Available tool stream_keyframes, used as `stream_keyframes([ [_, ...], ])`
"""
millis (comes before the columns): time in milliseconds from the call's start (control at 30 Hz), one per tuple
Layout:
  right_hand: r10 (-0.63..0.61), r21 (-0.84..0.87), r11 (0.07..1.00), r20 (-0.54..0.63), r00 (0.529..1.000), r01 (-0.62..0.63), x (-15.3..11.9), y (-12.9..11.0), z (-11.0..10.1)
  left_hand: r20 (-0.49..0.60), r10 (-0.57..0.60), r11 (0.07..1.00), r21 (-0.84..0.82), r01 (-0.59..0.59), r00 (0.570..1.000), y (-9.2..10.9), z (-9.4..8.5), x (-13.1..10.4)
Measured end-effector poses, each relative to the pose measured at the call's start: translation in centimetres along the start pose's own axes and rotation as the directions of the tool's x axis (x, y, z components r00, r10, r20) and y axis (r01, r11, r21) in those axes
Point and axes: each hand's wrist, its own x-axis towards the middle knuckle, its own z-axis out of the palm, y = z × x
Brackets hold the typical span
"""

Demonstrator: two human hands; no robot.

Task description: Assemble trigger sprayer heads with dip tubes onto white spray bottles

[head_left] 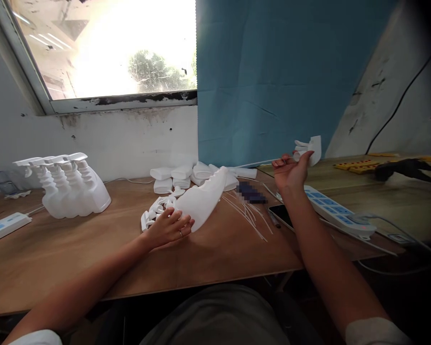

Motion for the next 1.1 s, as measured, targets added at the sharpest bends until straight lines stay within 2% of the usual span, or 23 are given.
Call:
stream_keyframes([
  [233,0.007,-0.011,1.0,0.032,0.999,-0.006,-0.5,0.0,0.2,0.021,0.021,1.0,-0.002,-0.021,1.0,0.4,-0.3,0.3],
  [367,0.081,-0.072,0.995,0.081,0.993,-0.075,-0.9,0.4,0.5,0.11,-0.034,0.998,-0.05,0.04,0.993,0.5,-0.3,0.3],
  [467,0.133,-0.105,0.987,0.103,0.986,-0.122,-1.2,0.6,0.7,0.128,-0.052,0.997,-0.057,0.06,0.99,0.3,-0.3,0.3],
  [600,0.102,-0.088,0.992,0.078,0.992,-0.095,-0.8,0.2,0.3,0.135,-0.066,0.996,-0.049,0.073,0.989,0.1,-0.3,0.3],
  [833,0.058,-0.131,0.99,0.053,0.997,-0.051,0.2,-0.2,-0.7,0.041,0.061,0.998,-0.033,-0.06,0.997,0.2,-0.4,0.4],
  [900,0.09,-0.165,0.983,0.064,0.994,-0.078,-0.2,0.3,-0.3,0.064,0.051,0.993,-0.107,-0.044,0.997,0.4,-0.4,0.6],
  [1000,0.17,-0.259,0.956,0.094,0.981,-0.141,-1.7,1.7,0.8,0.149,-0.011,0.975,-0.219,0.044,0.989,0.8,-0.7,1.0],
  [1100,0.261,-0.352,0.918,0.19,0.946,-0.183,-4.3,3.3,2.3,0.197,-0.041,0.97,-0.226,0.086,0.979,1.2,-0.9,1.3],
])
